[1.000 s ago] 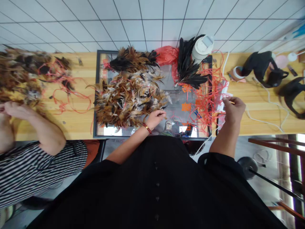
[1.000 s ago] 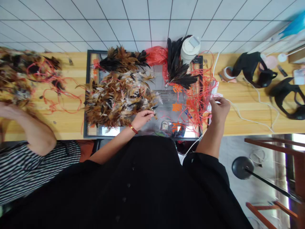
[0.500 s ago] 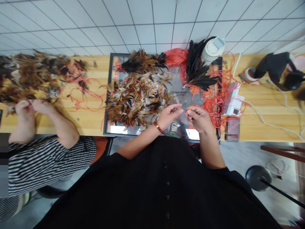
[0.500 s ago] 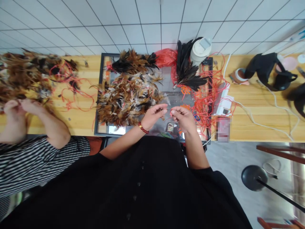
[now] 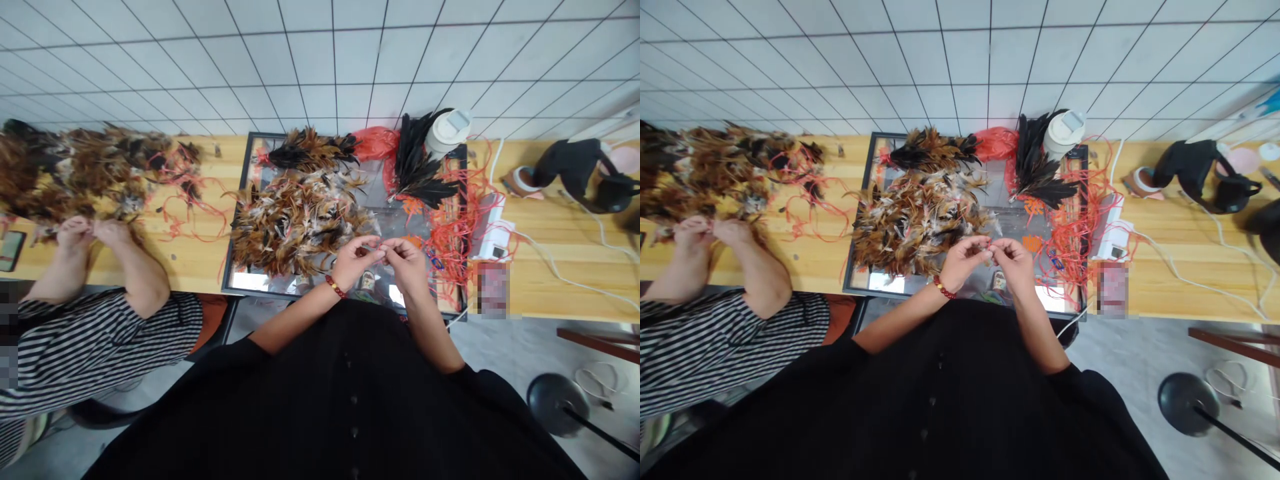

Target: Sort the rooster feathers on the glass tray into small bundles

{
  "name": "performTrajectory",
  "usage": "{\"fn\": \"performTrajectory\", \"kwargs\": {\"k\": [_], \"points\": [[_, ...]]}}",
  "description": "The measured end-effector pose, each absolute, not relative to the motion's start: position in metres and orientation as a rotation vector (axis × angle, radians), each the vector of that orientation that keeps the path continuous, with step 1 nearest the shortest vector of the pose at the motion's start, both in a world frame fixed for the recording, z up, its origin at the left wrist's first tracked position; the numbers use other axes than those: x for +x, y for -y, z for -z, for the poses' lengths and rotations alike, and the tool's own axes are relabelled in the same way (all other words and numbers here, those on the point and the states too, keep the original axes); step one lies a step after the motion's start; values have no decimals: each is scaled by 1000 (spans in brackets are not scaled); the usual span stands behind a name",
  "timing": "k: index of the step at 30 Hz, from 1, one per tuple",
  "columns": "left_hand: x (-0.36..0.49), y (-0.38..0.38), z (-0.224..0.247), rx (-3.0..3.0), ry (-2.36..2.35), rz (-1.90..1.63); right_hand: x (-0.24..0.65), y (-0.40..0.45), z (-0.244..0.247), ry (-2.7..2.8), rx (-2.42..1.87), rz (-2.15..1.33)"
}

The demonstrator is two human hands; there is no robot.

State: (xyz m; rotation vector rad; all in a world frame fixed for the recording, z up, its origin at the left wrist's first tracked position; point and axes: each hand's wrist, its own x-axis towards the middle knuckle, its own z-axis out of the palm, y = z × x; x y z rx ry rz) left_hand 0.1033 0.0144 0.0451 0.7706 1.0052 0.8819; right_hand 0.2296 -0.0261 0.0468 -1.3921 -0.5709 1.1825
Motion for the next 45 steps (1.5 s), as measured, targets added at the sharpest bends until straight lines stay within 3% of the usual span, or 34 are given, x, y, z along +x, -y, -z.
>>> {"fn": "performTrajectory", "kwargs": {"k": [9, 16, 22, 29, 39, 45], "points": [[102, -22, -44, 437, -995, -872, 230, 33, -44, 406, -1352, -1234], [101, -18, -48, 593, -1015, -903, 214, 31, -50, 570, -1366, -1218], [98, -17, -45, 470, -944, -830, 210, 27, -52, 343, -1255, -1307], [98, -19, -43, 546, -957, -977, 220, 29, -53, 175, -1200, -1262], [91, -21, -43, 1073, -1039, -1103, 201, 27, -57, 443, -1335, -1359], [88, -32, -37, 840, -1129, -1112, 206, 25, -64, 340, -1170, -1509]]}}
